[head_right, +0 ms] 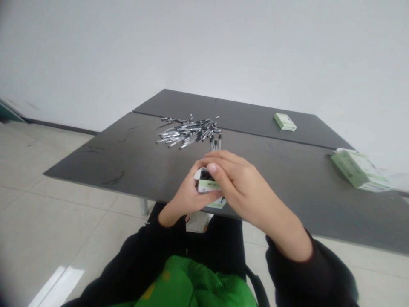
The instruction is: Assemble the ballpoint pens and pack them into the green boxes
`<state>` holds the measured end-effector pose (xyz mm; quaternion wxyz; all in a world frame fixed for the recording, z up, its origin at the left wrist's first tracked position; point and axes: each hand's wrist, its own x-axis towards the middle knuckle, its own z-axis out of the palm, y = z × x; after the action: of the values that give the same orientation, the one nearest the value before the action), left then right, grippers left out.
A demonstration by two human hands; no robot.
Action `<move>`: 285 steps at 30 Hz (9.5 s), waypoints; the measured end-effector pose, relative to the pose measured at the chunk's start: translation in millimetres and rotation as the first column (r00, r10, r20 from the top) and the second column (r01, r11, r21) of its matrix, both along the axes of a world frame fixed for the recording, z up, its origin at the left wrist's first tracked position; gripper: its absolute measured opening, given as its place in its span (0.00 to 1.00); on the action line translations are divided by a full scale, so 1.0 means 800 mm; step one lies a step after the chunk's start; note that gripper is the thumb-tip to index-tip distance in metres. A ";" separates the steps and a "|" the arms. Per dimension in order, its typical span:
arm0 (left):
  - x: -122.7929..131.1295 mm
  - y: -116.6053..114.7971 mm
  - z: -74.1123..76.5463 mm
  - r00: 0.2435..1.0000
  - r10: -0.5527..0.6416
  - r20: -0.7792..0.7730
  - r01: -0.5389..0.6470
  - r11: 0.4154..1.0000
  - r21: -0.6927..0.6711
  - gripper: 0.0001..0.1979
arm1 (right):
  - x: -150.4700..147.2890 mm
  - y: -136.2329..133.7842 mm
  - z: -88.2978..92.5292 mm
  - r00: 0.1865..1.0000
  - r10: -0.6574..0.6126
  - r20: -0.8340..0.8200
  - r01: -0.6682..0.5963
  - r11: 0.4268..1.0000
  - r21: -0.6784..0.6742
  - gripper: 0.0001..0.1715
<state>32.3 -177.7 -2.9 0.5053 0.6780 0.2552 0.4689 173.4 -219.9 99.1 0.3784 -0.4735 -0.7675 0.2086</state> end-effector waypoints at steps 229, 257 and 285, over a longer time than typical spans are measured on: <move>-0.006 0.169 -0.012 0.814 -0.572 0.095 0.532 0.670 -0.517 0.19 | 0.081 0.155 -0.069 0.767 -0.139 -0.627 0.240 0.967 0.080 0.21; -0.007 0.170 -0.017 0.774 -0.620 0.130 0.578 0.607 -0.545 0.19 | 0.069 0.147 -0.076 0.875 -0.003 -0.484 -0.021 0.999 -0.044 0.22; -0.068 0.224 -0.022 0.917 -0.303 0.258 0.398 0.665 -0.633 0.16 | 0.140 0.525 -0.149 0.849 -0.257 0.462 0.296 0.955 -0.013 0.12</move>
<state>-22.1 1.3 -20.6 0.8118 0.4528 0.2380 0.2815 285.2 200.2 -20.1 0.1939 -0.6298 -0.7492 0.0669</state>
